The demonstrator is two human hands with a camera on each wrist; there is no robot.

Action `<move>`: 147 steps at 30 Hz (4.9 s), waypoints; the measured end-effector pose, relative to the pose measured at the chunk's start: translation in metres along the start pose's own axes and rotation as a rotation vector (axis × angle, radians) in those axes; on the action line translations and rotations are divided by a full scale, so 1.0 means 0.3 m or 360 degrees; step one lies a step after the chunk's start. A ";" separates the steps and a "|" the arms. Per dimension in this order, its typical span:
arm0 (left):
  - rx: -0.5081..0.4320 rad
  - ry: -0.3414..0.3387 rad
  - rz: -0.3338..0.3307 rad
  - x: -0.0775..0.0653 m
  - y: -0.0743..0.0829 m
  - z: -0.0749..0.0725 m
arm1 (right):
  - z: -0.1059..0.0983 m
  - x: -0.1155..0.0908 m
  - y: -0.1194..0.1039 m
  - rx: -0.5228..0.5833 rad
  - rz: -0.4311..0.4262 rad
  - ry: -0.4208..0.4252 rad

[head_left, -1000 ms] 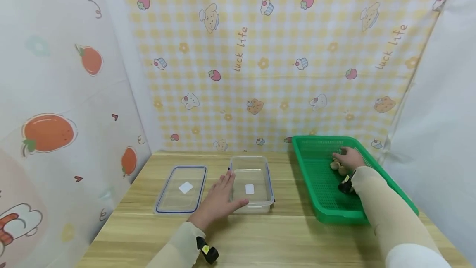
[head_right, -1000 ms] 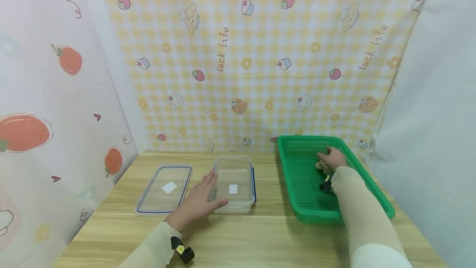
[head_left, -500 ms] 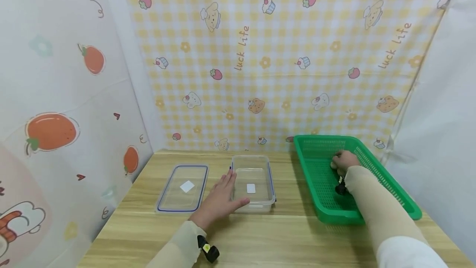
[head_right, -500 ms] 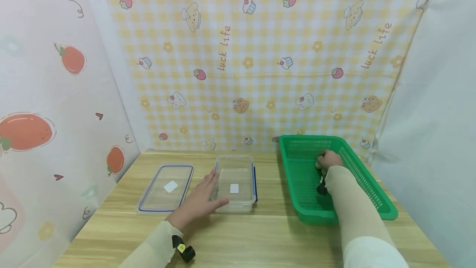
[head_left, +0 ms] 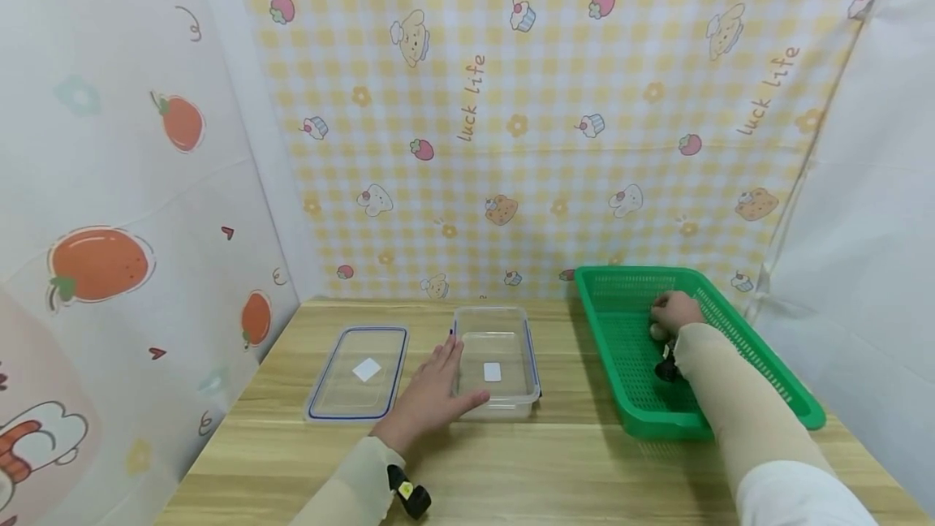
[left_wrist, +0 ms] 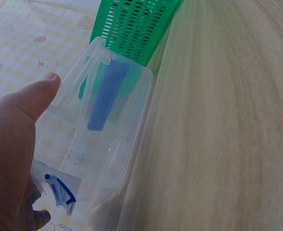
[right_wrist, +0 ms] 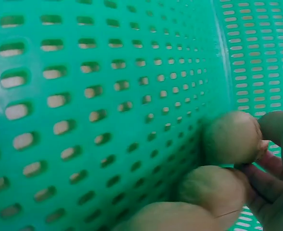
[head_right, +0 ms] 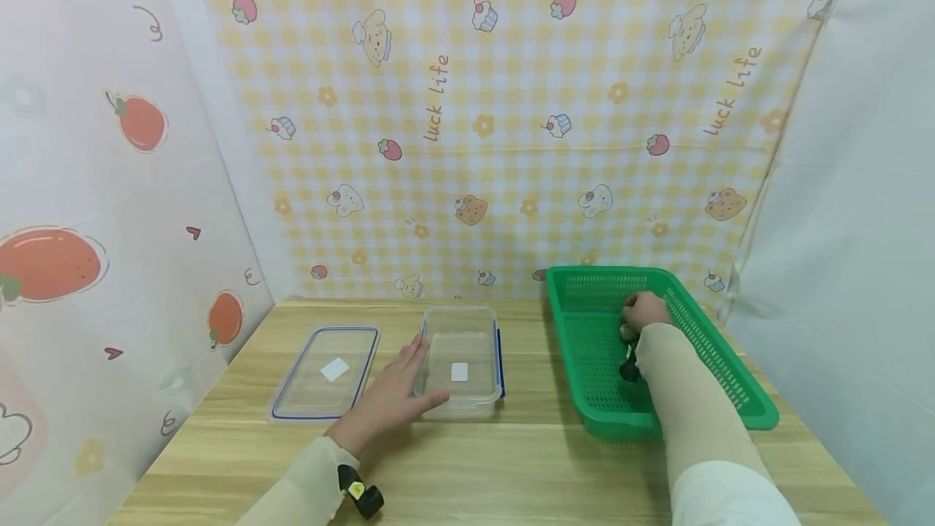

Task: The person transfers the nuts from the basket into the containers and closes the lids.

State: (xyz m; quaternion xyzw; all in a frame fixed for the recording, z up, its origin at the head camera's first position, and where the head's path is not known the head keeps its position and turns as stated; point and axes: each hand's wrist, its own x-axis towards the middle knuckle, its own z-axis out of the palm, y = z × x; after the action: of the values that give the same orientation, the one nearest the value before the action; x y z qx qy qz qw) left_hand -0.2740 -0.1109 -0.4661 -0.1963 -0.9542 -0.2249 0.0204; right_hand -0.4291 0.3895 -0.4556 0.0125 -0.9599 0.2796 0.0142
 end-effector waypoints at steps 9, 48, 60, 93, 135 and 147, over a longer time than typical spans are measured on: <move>-0.0014 0.0048 -0.0022 0.019 -0.016 -0.012 | -0.046 -0.015 -0.181 0.0056 -0.0195 0.0140; -0.0030 0.0027 -0.0005 0.046 -0.035 0.035 | 0.111 -0.114 -0.764 0.0469 -0.0365 0.0164; -0.0094 0.0043 -0.0025 0.040 -0.041 0.047 | 0.273 -0.130 -0.895 0.0591 -0.0393 0.0140; -0.0030 -0.0019 0.0060 0.051 -0.048 0.030 | 0.547 -0.124 -0.924 0.0407 -0.0485 -0.0096; 0.0013 -0.0024 0.0047 0.048 -0.035 0.012 | 0.430 -0.097 -0.927 0.0481 -0.0389 -0.0172; 0.0030 -0.0038 0.0043 0.037 -0.031 0.011 | 0.190 -0.046 -0.798 0.0562 -0.0437 0.0025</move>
State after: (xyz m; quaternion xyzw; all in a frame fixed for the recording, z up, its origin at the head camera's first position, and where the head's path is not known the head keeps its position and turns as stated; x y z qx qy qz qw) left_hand -0.2878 -0.1131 -0.4717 -0.2115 -0.9537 -0.2134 0.0138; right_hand -0.4087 0.1571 -0.3757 0.1431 -0.8853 0.4388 0.0571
